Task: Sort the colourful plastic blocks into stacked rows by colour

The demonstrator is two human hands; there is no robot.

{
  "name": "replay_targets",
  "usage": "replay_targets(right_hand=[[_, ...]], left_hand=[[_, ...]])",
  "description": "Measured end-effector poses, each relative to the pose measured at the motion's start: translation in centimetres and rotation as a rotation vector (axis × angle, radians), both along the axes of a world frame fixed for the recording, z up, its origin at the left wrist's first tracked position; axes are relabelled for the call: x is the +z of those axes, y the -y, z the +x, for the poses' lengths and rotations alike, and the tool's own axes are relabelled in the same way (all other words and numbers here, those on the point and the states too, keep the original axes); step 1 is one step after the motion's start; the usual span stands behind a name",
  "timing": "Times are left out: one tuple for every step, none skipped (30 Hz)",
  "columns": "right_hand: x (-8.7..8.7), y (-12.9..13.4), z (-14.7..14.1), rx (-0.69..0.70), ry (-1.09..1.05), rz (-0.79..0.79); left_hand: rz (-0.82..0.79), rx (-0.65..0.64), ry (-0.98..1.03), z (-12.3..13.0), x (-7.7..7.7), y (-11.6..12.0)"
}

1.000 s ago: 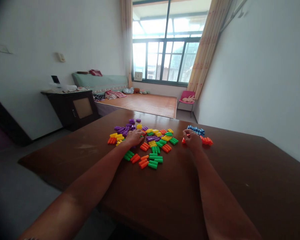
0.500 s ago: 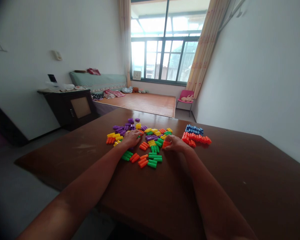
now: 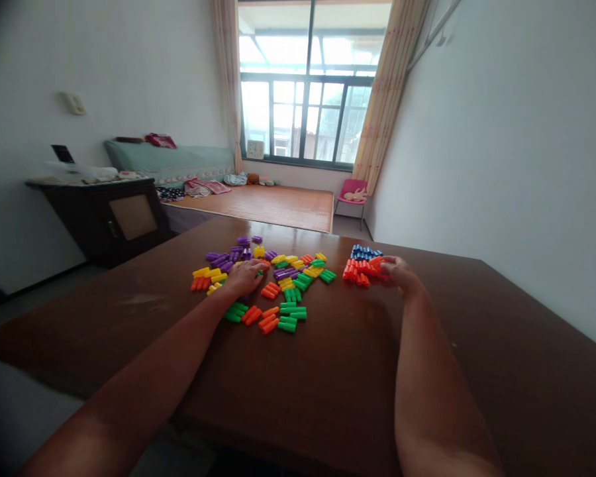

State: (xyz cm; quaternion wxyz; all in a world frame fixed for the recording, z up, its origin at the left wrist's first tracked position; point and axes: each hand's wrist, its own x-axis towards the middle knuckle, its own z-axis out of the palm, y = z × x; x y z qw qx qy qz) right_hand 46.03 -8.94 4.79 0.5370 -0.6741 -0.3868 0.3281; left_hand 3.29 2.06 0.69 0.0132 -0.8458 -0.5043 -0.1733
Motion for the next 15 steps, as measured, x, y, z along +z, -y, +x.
replay_targets(right_hand=[[-0.5, 0.2, 0.6, -0.034, 0.052, -0.076], [-1.1, 0.4, 1.0, -0.051, 0.099, -0.141], [-1.7, 0.5, 1.3, -0.056, 0.136, -0.185], [-2.3, 0.6, 1.5, -0.051, 0.165, -0.209], [-2.9, 0.6, 1.6, -0.045, 0.189, -0.22], [-3.4, 0.5, 1.7, -0.041, 0.212, -0.218], [-3.8, 0.4, 1.9, -0.039, 0.237, -0.207], [-4.1, 0.2, 2.0, -0.04, 0.268, -0.191], [-4.3, 0.0, 2.2, -0.041, 0.302, -0.173], [-4.4, -0.2, 2.4, -0.05, 0.343, -0.158], [-4.4, -0.3, 2.7, -0.068, 0.394, -0.147], [-4.3, -0.5, 3.0, -0.092, 0.452, -0.141], [-4.2, -0.6, 3.2, -0.118, 0.512, -0.141], [-4.1, -0.7, 3.5, -0.137, 0.566, -0.14], [-4.1, -0.7, 3.6, -0.141, 0.604, -0.145]], left_hand=[[-0.003, 0.002, -0.001, 0.0, 0.0, 0.0], [-0.007, 0.002, 0.0, 0.0, 0.1, 0.1], [-0.01, 0.0, 0.003, 0.0, 0.1, 0.1], [-0.011, -0.002, 0.006, 0.0, 0.1, 0.1], [-0.011, -0.004, 0.008, 0.0, 0.1, 0.1], [-0.011, -0.006, 0.009, 0.0, 0.1, 0.1], [-0.011, -0.008, 0.008, -0.1, 0.1, 0.1], [-0.011, -0.01, 0.006, -0.1, 0.1, 0.1], [-0.01, -0.012, 0.003, -0.1, 0.1, 0.1], [-0.009, -0.014, -0.001, -0.1, 0.1, 0.1], [-0.006, -0.017, -0.005, -0.1, 0.1, 0.1], [-0.003, -0.019, -0.009, -0.1, 0.1, 0.1], [0.0, -0.021, -0.012, -0.2, 0.1, 0.1], [0.002, -0.022, -0.015, -0.2, 0.1, 0.1], [0.002, -0.021, -0.015, -0.2, 0.1, 0.1]])
